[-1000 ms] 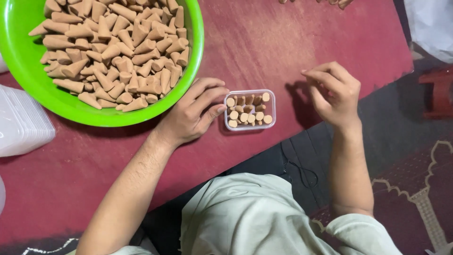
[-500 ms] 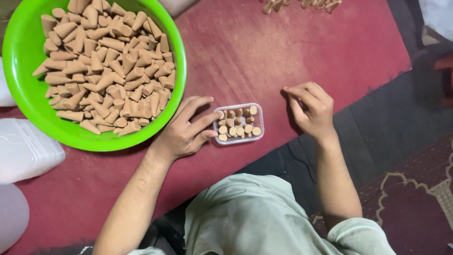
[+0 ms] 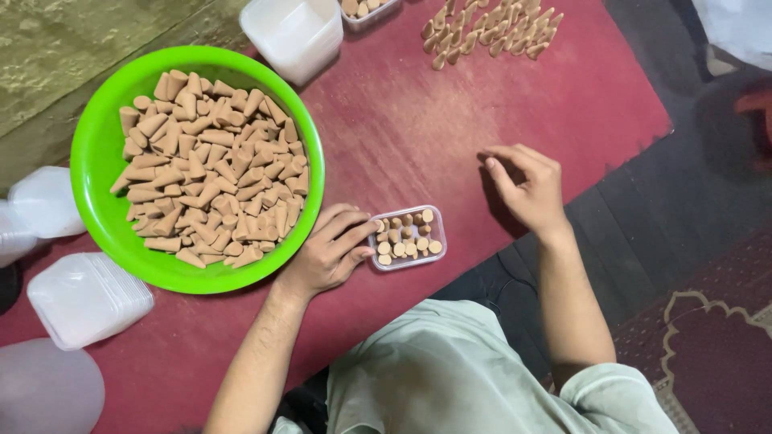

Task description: Filling a small plastic container with incense cones by picking them up from a bowl and table.

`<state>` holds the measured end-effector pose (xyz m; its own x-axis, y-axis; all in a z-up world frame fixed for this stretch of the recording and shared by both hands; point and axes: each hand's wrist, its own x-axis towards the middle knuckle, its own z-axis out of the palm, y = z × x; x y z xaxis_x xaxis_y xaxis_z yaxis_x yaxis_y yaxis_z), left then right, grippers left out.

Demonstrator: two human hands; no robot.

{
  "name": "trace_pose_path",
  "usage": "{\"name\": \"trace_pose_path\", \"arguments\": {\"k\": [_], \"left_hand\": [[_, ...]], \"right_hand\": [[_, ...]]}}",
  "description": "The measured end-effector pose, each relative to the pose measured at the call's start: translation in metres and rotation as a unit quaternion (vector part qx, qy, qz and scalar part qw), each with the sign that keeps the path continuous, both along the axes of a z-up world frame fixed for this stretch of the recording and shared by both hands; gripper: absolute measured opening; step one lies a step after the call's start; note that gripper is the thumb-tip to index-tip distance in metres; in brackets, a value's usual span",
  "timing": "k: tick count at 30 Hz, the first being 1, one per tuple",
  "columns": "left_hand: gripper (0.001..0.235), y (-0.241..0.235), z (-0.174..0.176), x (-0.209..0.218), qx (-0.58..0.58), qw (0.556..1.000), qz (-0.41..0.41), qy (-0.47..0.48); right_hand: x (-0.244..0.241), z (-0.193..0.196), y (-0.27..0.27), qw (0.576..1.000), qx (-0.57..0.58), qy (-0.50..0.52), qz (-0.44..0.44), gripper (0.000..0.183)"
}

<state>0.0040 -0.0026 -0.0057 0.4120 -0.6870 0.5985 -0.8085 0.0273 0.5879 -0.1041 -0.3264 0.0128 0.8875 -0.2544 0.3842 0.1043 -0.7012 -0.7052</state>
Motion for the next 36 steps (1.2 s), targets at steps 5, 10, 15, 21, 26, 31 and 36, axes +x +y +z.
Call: {"name": "trace_pose_path", "arguments": {"k": [5,10,15,21,26,31,36], "left_hand": [[0.038,0.001,-0.002,0.0,0.005,1.0,0.001,0.002],[0.032,0.002,0.019,0.007,0.047,0.998,-0.045,-0.002],[0.03,0.002,0.019,0.007,0.053,0.997,-0.047,0.012],[0.03,0.002,0.022,0.006,0.05,0.997,-0.05,0.018],[0.039,0.004,0.027,0.005,0.054,0.997,-0.047,0.012],[0.04,0.002,0.003,0.004,0.011,0.999,-0.019,0.044],[0.039,0.004,0.001,0.003,0.005,0.999,-0.023,0.045]], "right_hand": [[0.042,-0.012,-0.039,0.996,-0.051,-0.034,-0.065,0.024],[0.09,-0.016,-0.072,0.976,-0.165,-0.005,-0.146,0.025],[0.113,-0.019,-0.083,0.968,-0.221,-0.016,-0.121,0.023],[0.114,-0.018,-0.081,0.981,-0.17,-0.052,-0.078,0.007],[0.074,0.018,-0.026,0.998,0.022,-0.063,-0.022,0.007],[0.031,0.033,0.026,0.981,0.189,-0.043,0.035,0.013],[-0.008,0.057,0.073,0.996,0.048,-0.021,0.066,0.024]]}}
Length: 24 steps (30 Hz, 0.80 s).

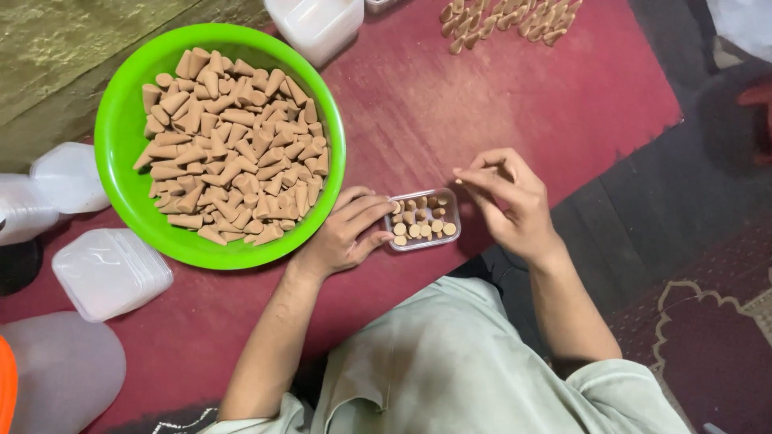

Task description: Filling a small plastic container with incense cones by picking them up from a bowl and table.

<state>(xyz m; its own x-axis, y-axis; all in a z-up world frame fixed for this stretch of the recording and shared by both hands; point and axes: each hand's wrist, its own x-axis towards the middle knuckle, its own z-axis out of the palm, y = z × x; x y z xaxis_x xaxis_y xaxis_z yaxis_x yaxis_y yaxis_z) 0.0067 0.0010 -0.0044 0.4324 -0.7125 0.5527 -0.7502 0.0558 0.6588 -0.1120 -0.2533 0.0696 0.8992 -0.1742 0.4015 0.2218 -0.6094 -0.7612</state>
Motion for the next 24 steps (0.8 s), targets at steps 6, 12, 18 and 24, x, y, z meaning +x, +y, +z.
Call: {"name": "trace_pose_path", "arguments": {"k": [6,12,18,24], "left_hand": [[0.037,0.0,-0.002,0.001,-0.006,1.0,-0.001,0.002],[0.036,-0.001,-0.002,-0.001,-0.015,1.0,0.003,0.004],[0.035,0.0,-0.001,0.001,-0.014,1.0,-0.005,0.012],[0.035,0.001,-0.003,0.0,-0.005,1.0,-0.002,0.014]], "right_hand": [[-0.014,0.002,0.032,0.999,-0.033,0.003,-0.008,0.02],[-0.015,0.001,0.038,0.995,-0.097,0.011,0.009,0.024],[-0.009,0.005,0.044,0.993,-0.113,0.012,0.019,0.019],[-0.009,0.005,0.038,0.991,-0.126,0.009,0.049,0.015]]}}
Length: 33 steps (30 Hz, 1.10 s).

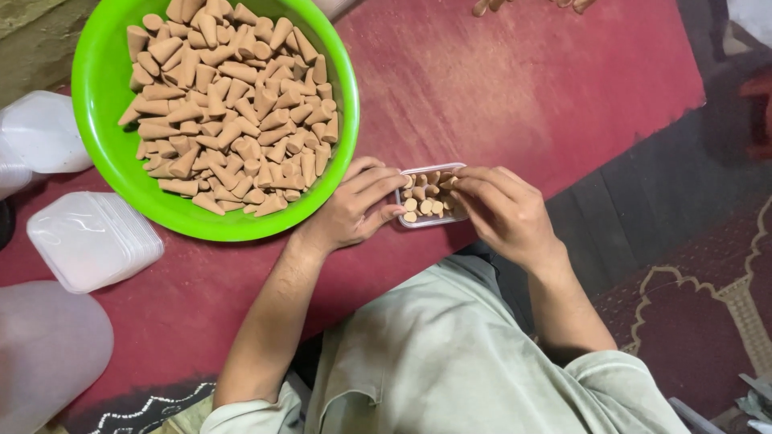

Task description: Filling a small plastic container with incense cones by picking them up from a bowl and table.

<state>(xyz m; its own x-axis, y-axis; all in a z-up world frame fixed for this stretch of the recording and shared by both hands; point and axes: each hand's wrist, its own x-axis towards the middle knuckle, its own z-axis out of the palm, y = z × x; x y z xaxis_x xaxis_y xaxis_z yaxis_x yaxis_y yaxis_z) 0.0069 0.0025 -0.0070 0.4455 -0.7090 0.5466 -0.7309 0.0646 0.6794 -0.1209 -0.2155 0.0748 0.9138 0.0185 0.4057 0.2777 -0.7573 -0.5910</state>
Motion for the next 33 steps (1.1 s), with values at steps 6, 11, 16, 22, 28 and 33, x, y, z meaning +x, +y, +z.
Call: {"name": "trace_pose_path", "arguments": {"k": [6,11,16,22,28,33], "left_hand": [[0.036,-0.001,0.001,0.0,-0.001,1.0,0.001,0.0],[0.036,-0.001,0.0,0.0,-0.006,1.0,0.005,0.001],[0.036,-0.001,-0.001,0.0,-0.009,1.0,0.002,-0.003],[0.037,-0.002,0.0,0.0,-0.004,1.0,0.002,0.0],[0.037,-0.002,-0.003,-0.001,-0.005,1.0,0.004,-0.004],[0.037,-0.002,-0.004,-0.001,-0.003,1.0,0.005,-0.004]], "right_hand": [[0.001,0.001,0.001,0.997,-0.071,-0.012,0.02,0.013],[0.004,0.002,0.001,0.996,-0.085,-0.009,0.033,0.01],[0.005,0.004,0.003,0.994,-0.094,-0.01,0.047,0.002],[0.003,-0.002,-0.002,0.992,-0.107,-0.016,0.057,0.008],[0.004,-0.003,-0.002,0.995,-0.075,-0.037,0.06,0.007],[0.0,-0.01,-0.015,0.996,-0.058,-0.047,0.04,0.008]]}}
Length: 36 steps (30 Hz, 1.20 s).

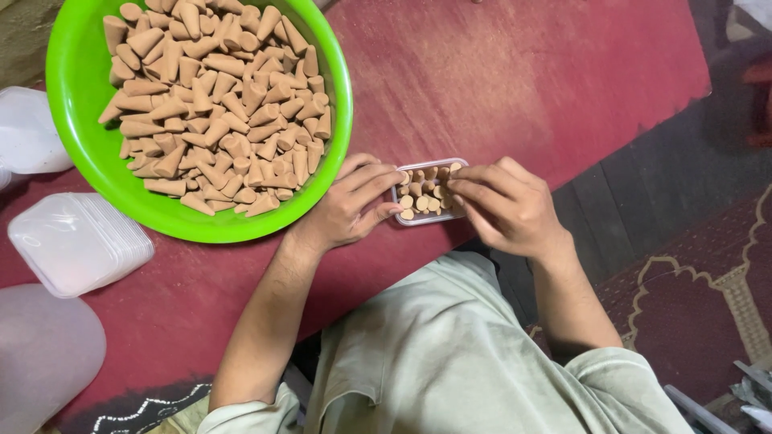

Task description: Filling a small plastic container with incense cones by picking them up from a bowl and table.

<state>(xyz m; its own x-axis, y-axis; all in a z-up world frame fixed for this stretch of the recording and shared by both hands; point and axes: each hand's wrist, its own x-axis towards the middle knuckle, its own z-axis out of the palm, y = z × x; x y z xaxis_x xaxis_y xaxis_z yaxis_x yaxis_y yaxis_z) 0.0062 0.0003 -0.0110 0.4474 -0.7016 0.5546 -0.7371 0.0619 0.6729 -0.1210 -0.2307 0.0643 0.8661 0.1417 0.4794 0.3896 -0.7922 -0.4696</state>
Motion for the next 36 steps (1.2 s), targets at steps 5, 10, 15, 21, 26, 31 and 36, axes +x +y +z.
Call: {"name": "trace_pose_path", "arguments": {"k": [5,10,15,21,26,31,36], "left_hand": [[0.038,0.002,0.004,0.002,0.013,1.0,-0.006,-0.004],[0.035,0.003,0.031,0.006,0.052,0.997,-0.033,-0.045],[0.035,0.003,0.029,0.005,0.054,0.997,-0.029,-0.036],[0.038,0.002,0.028,0.006,0.049,0.998,-0.035,-0.036],[0.037,0.001,0.028,0.006,0.052,0.997,-0.037,-0.034],[0.036,0.002,0.03,0.006,0.064,0.997,-0.026,-0.034],[0.035,0.002,0.027,0.005,0.044,0.998,-0.031,-0.032]], "right_hand": [[0.006,-0.007,-0.044,0.997,0.022,-0.015,-0.066,0.011],[0.039,-0.024,-0.114,0.981,0.013,-0.049,-0.185,0.008],[0.083,-0.063,-0.187,0.942,-0.044,-0.097,-0.319,0.016],[0.099,-0.089,-0.221,0.925,-0.095,-0.082,-0.358,0.03],[0.1,-0.098,-0.226,0.932,-0.066,-0.065,-0.35,0.041],[0.079,-0.04,-0.178,0.963,0.025,-0.074,-0.259,0.012],[0.041,-0.009,-0.126,0.946,0.266,-0.016,-0.184,0.012]]}}
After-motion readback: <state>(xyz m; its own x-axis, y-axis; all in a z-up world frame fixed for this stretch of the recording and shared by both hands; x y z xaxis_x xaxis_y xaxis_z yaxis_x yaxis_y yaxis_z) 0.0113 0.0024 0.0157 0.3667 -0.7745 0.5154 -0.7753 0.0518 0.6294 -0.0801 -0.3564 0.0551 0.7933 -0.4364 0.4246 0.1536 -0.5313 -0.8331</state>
